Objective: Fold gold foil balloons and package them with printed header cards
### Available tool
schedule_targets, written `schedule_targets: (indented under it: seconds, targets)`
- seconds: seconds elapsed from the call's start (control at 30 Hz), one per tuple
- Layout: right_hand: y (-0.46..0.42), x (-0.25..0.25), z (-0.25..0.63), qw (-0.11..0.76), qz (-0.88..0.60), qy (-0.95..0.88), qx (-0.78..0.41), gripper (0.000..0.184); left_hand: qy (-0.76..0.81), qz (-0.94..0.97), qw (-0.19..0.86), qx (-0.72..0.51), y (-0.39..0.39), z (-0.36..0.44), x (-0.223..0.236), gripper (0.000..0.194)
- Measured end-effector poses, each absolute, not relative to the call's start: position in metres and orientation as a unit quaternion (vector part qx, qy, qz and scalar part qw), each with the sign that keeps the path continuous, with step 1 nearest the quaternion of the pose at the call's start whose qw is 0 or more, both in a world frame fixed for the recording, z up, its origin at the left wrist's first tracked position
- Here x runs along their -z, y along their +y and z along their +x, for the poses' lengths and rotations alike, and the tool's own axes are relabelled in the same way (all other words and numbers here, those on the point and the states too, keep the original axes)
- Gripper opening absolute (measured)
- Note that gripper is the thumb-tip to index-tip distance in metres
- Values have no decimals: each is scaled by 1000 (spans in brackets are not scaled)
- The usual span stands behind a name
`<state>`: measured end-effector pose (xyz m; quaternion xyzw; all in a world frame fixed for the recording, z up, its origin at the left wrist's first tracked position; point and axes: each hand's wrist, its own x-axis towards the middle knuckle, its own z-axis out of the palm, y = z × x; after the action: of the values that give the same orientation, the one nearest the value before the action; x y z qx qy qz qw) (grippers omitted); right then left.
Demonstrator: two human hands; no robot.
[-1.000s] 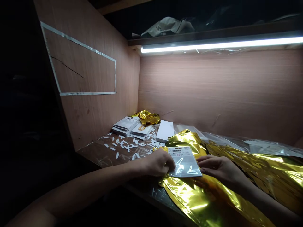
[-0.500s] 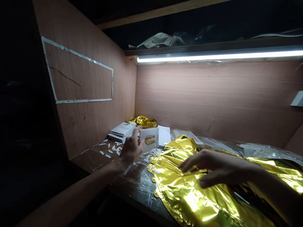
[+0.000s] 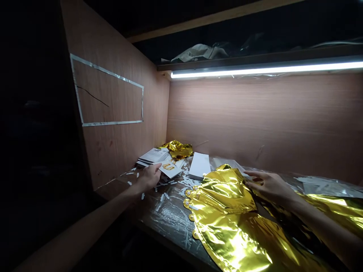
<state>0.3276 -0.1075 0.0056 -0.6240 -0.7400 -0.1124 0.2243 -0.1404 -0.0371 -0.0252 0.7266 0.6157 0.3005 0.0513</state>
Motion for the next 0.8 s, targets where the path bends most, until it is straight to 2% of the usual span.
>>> schedule_targets:
  seconds: [0.13,0.37,0.63,0.8]
  targets:
    - [-115,4,315,233,-592,-758,142,53,589,774,18,-234,-39,-136,26,36]
    - [-127,18,304,197,-577,-787,96,49,615,779,-41,-114,-7,-127,16,35]
    - [-135,38,298,169,-559,-808,77,49,632,773,-33,-40,27,-109,2,30]
    - [-143,38,292,164,-555,-813,61,46,641,765,-29,-55,36,-95,-2,49]
